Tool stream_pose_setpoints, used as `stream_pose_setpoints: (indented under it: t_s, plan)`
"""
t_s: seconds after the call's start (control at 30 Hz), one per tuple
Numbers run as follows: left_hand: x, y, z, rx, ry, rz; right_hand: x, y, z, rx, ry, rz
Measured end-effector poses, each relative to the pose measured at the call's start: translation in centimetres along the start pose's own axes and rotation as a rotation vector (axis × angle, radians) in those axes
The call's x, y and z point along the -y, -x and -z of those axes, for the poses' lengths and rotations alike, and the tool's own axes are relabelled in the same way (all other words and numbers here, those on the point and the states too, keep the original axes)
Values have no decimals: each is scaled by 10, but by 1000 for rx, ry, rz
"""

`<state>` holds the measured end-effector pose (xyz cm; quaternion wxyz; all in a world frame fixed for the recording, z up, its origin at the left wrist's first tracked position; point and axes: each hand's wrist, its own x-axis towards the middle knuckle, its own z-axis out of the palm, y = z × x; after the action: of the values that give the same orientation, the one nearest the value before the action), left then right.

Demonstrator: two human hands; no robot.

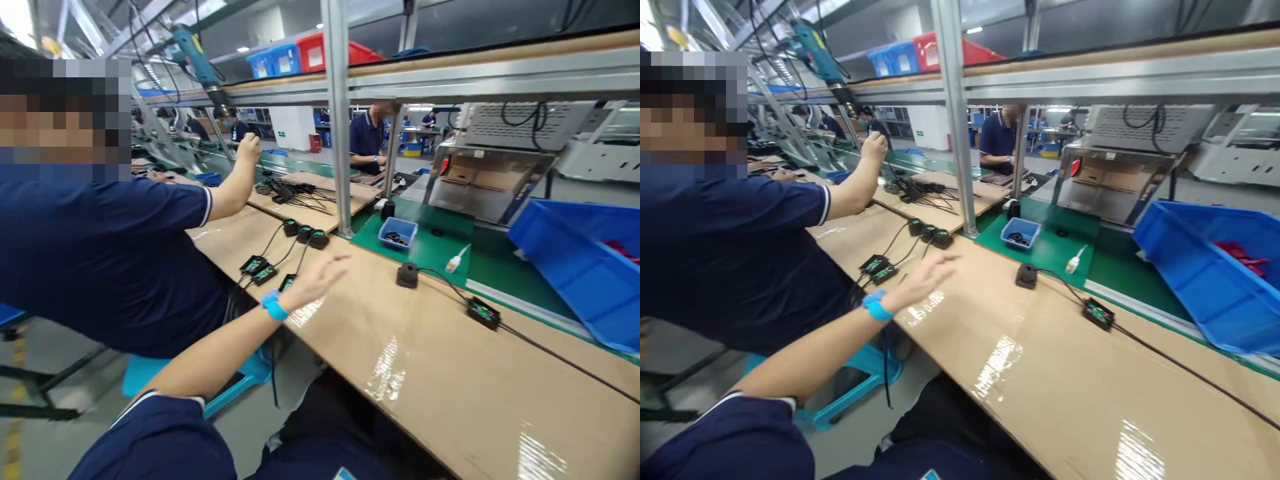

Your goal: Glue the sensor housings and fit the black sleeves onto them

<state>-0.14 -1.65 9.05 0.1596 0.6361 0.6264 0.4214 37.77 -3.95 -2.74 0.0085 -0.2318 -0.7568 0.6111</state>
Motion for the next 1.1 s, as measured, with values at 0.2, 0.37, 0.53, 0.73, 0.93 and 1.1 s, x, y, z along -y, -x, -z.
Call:
stream_pose_setpoints:
  t_s: [0.2, 0.37, 0.53, 0.73, 0.93, 1.1]
  plan:
    - [131, 78, 156, -410, -161, 393, 37, -172, -109, -78, -474, 1]
    - [195, 126, 173, -341, -74, 553, 83, -339, -174, -75, -662, 22]
    - [225, 132, 179, -199, 49, 566, 131, -430, -220, -116, -853, 102]
    - [294, 18, 207, -263, 137, 525, 150, -439, -239, -184, -920, 67]
    - [343, -79, 187, -254, 214, 387, 154, -391, -215, -239, -854, 60]
    - [348, -93, 175, -5, 181, 297, 153, -361, -190, -265, -755, 60]
